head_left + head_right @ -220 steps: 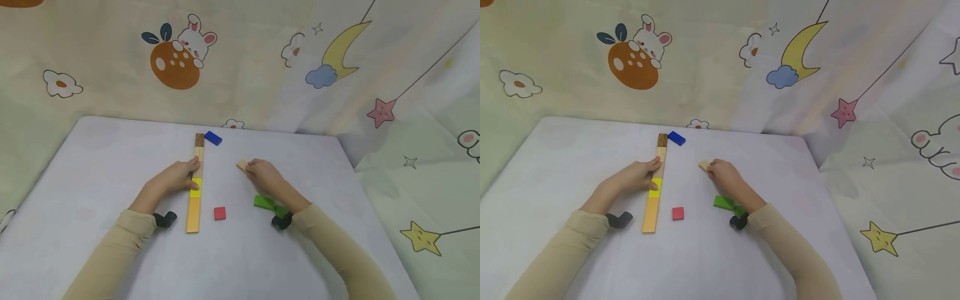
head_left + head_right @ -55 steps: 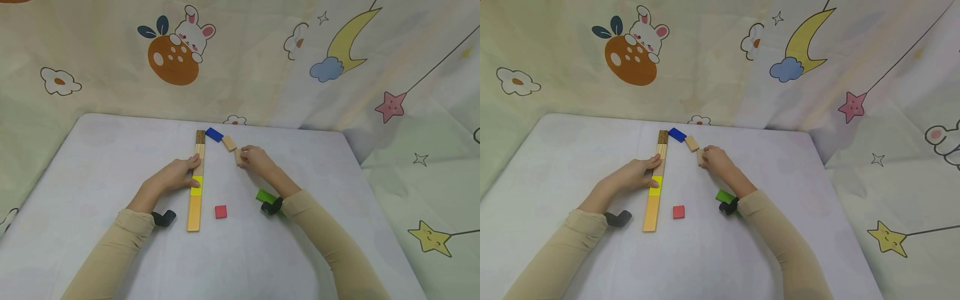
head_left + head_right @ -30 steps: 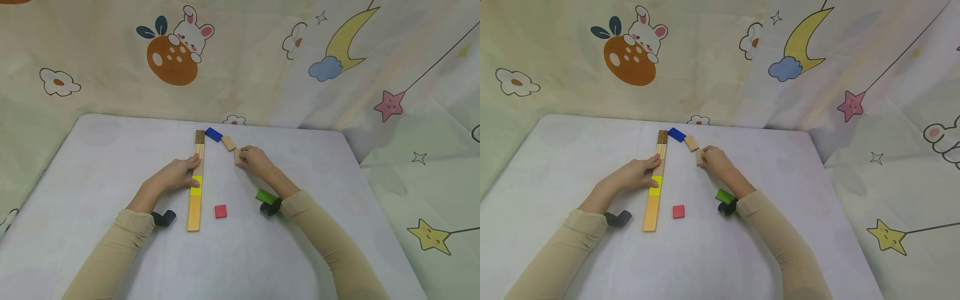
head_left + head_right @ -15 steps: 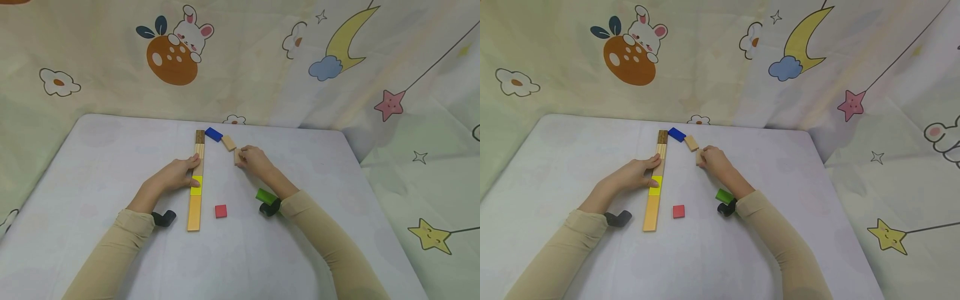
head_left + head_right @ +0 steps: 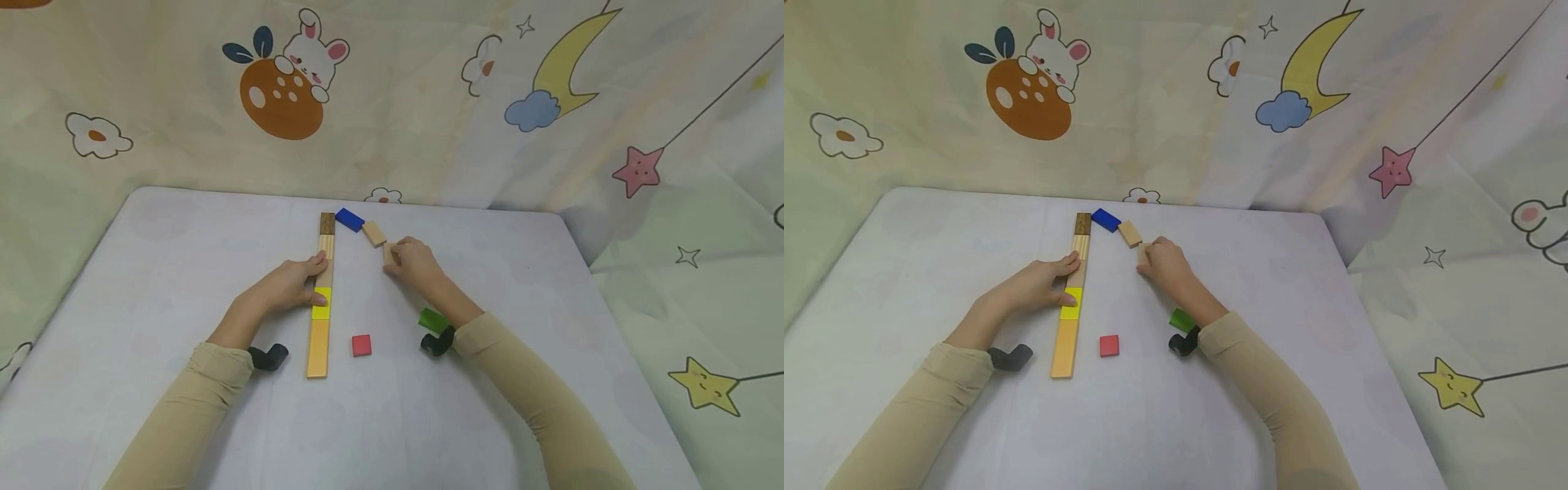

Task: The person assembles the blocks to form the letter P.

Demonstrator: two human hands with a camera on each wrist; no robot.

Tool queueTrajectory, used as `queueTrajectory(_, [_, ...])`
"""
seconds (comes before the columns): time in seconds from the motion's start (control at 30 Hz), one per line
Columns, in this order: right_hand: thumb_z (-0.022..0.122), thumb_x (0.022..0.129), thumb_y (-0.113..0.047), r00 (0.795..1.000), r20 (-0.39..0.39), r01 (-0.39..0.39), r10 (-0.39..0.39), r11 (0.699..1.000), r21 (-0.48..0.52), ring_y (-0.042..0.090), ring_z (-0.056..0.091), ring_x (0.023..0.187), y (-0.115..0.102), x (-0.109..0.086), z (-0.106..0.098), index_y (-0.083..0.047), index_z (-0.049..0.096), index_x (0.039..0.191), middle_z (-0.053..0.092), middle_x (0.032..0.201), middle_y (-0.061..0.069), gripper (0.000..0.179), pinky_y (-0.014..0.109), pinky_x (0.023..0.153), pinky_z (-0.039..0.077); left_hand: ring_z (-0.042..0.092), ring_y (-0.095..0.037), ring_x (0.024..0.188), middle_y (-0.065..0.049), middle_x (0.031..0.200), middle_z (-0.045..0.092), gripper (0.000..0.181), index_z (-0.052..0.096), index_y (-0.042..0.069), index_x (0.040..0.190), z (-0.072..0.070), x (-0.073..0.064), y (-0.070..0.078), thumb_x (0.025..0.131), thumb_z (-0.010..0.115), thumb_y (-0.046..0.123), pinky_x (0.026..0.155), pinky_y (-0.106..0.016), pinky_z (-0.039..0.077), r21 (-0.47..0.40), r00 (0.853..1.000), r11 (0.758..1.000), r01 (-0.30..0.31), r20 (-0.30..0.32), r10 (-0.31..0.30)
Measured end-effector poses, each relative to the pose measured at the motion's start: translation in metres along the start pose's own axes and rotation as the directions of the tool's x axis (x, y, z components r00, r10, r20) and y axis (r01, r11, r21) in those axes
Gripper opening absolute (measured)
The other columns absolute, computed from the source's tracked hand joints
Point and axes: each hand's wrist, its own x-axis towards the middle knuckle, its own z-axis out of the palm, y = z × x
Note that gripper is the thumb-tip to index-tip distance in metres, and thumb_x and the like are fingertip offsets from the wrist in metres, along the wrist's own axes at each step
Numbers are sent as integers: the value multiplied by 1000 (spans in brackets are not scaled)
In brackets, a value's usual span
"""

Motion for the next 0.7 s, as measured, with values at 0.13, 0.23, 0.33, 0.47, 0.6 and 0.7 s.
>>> queueTrajectory(0.13, [72,85,-34,1000,-4,15,-15,1000,10,21,59,103,4,0,-1,-8,70,96,64,114,9,28,31,89,52,25,-28,144,-3,158,18,92,28,14,149,1,0,1,75,75,45,114,-46,30,-2,1000,1000,11,-1,-11])
queueTrajectory(0.23, [71,85,-33,1000,-1,24,-24,1000,14,18,56,92,7,-1,-2,-9,70,99,65,106,7,28,29,82,51,25,-28,144,-2,158,17,92,28,15,149,1,1,1,76,75,44,115,-45,30,-4,1000,1000,19,1,-19])
queueTrajectory(0.33, [71,86,-32,1000,11,26,-26,1000,10,17,54,88,8,-1,-3,-9,69,101,64,101,6,28,27,79,51,24,-28,144,-2,158,17,92,27,15,149,1,1,0,76,75,44,115,-46,29,-5,1000,1000,17,4,-17])
queueTrajectory(0.47, [70,86,-31,999,16,31,-32,999,13,17,53,87,8,-1,-4,-8,69,104,63,99,5,28,26,75,49,24,-29,144,-3,158,17,93,27,14,149,2,2,-1,76,75,45,115,-47,29,-3,1000,1000,10,4,-10])
queueTrajectory(0.6, [70,86,-28,999,11,40,-40,999,15,16,53,85,9,-1,-4,-7,70,104,64,98,5,27,25,72,48,25,-28,144,-3,158,18,92,28,14,149,2,2,-1,76,75,45,115,-46,29,0,1000,1000,10,-1,-10])
queueTrajectory(0.7, [71,86,-27,999,6,43,-43,999,13,16,53,85,9,-1,-5,-7,70,105,65,99,6,27,26,73,49,25,-29,144,-4,158,18,92,28,13,149,2,2,-1,76,75,45,115,-47,29,3,1000,1000,3,-3,-3])
